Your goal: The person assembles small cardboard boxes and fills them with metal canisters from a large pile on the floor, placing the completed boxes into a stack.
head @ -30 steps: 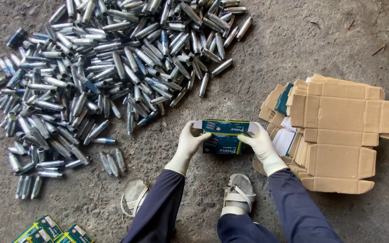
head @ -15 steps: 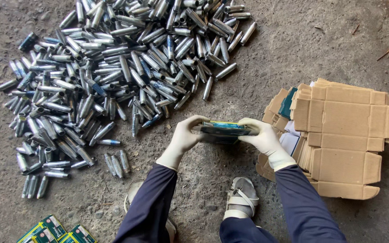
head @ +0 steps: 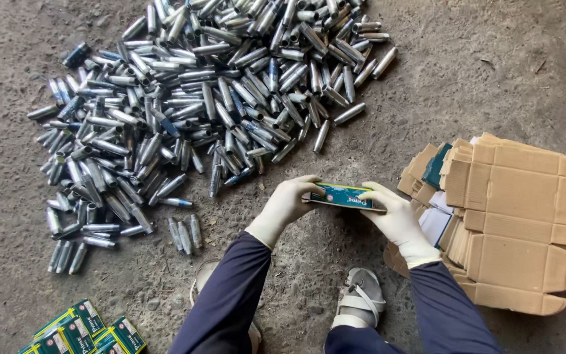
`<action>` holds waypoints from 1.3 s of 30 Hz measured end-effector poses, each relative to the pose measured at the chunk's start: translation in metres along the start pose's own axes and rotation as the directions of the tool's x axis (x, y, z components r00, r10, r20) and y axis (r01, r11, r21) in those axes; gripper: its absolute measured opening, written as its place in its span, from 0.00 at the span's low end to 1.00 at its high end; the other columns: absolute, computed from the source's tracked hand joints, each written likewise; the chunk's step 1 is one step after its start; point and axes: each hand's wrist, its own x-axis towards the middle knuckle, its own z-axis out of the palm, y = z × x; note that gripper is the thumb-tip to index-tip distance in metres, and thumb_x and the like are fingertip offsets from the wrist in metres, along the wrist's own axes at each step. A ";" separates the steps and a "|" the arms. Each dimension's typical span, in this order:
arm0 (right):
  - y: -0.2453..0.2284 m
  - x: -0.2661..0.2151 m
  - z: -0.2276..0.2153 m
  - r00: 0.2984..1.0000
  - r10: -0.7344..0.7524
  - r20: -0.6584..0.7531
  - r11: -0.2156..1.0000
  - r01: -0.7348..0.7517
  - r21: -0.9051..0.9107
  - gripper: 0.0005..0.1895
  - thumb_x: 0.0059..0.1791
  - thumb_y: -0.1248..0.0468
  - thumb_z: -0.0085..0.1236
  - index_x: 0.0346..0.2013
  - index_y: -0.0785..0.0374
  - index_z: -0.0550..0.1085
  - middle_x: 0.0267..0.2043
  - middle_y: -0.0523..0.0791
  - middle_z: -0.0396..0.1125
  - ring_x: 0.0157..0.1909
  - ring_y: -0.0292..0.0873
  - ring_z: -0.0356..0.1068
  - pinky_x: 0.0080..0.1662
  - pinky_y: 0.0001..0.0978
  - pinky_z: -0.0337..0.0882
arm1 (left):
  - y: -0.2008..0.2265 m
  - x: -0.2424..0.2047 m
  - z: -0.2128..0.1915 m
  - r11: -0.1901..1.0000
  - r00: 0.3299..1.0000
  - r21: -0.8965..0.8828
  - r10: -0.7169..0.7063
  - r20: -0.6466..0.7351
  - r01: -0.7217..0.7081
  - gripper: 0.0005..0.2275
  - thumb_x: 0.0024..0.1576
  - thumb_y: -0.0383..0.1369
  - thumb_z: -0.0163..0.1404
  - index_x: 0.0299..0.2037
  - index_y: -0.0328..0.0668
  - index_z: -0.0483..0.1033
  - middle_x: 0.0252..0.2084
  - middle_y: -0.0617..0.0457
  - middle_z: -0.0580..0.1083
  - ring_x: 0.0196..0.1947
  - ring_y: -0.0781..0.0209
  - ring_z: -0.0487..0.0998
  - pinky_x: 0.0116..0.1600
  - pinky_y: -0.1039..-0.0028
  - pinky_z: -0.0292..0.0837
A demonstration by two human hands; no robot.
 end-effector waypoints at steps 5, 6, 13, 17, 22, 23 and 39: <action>0.010 0.001 0.008 0.980 -0.192 0.042 0.950 0.197 -0.243 0.23 0.36 0.59 0.77 0.44 0.44 0.80 0.58 0.36 0.76 0.62 0.42 0.73 0.60 0.37 0.74 | -0.018 0.000 0.005 0.963 0.983 0.207 0.152 0.106 -0.171 0.11 0.50 0.35 0.65 0.42 0.57 0.81 0.53 0.51 0.79 0.56 0.44 0.80 0.54 0.53 0.77; 0.013 0.003 0.010 0.980 -0.193 0.040 0.950 0.197 -0.243 0.23 0.36 0.59 0.77 0.44 0.44 0.80 0.58 0.36 0.76 0.62 0.42 0.73 0.60 0.37 0.74 | -0.019 0.002 0.006 0.963 0.982 0.208 0.153 0.106 -0.173 0.11 0.50 0.35 0.65 0.42 0.57 0.81 0.53 0.51 0.79 0.56 0.44 0.80 0.54 0.53 0.77; -0.005 0.011 0.005 0.974 -0.224 -0.017 0.937 0.211 -0.278 0.16 0.42 0.59 0.73 0.43 0.39 0.81 0.58 0.33 0.75 0.61 0.42 0.74 0.58 0.35 0.75 | 0.005 0.011 -0.013 0.951 0.972 0.202 0.222 0.073 -0.233 0.09 0.51 0.34 0.65 0.40 0.53 0.82 0.50 0.53 0.78 0.51 0.47 0.80 0.54 0.56 0.76; 0.010 0.004 0.021 0.976 -0.216 0.026 0.931 0.214 -0.294 0.15 0.41 0.57 0.74 0.42 0.40 0.81 0.57 0.33 0.76 0.61 0.41 0.74 0.58 0.36 0.75 | -0.009 0.005 -0.008 0.963 0.980 0.190 0.182 0.074 -0.193 0.09 0.50 0.33 0.65 0.39 0.51 0.83 0.51 0.52 0.78 0.51 0.44 0.81 0.53 0.54 0.77; -0.002 0.011 0.012 0.994 -0.103 0.038 0.983 0.108 -0.147 0.11 0.42 0.57 0.74 0.39 0.41 0.83 0.55 0.33 0.77 0.60 0.41 0.74 0.57 0.36 0.75 | -0.011 0.002 -0.011 0.976 0.992 0.182 0.110 0.057 -0.119 0.07 0.52 0.35 0.64 0.39 0.50 0.83 0.52 0.53 0.78 0.52 0.45 0.81 0.53 0.56 0.78; -0.001 0.014 0.010 0.997 -0.054 0.058 0.997 0.056 -0.046 0.11 0.43 0.57 0.73 0.40 0.42 0.83 0.56 0.34 0.77 0.61 0.42 0.74 0.58 0.38 0.75 | -0.015 0.003 -0.013 0.976 0.994 0.196 0.086 0.071 -0.098 0.07 0.52 0.37 0.64 0.39 0.52 0.83 0.52 0.57 0.79 0.52 0.48 0.82 0.54 0.59 0.78; -0.050 -0.002 0.041 0.707 0.707 0.020 0.707 -0.705 -0.046 0.32 0.59 0.43 0.45 0.71 0.58 0.68 0.66 0.60 0.68 0.68 0.62 0.65 0.68 0.57 0.64 | 0.023 -0.021 0.041 0.911 0.865 0.096 -0.340 -0.369 0.400 0.24 0.69 0.42 0.44 0.66 0.29 0.71 0.63 0.26 0.72 0.63 0.31 0.74 0.64 0.51 0.72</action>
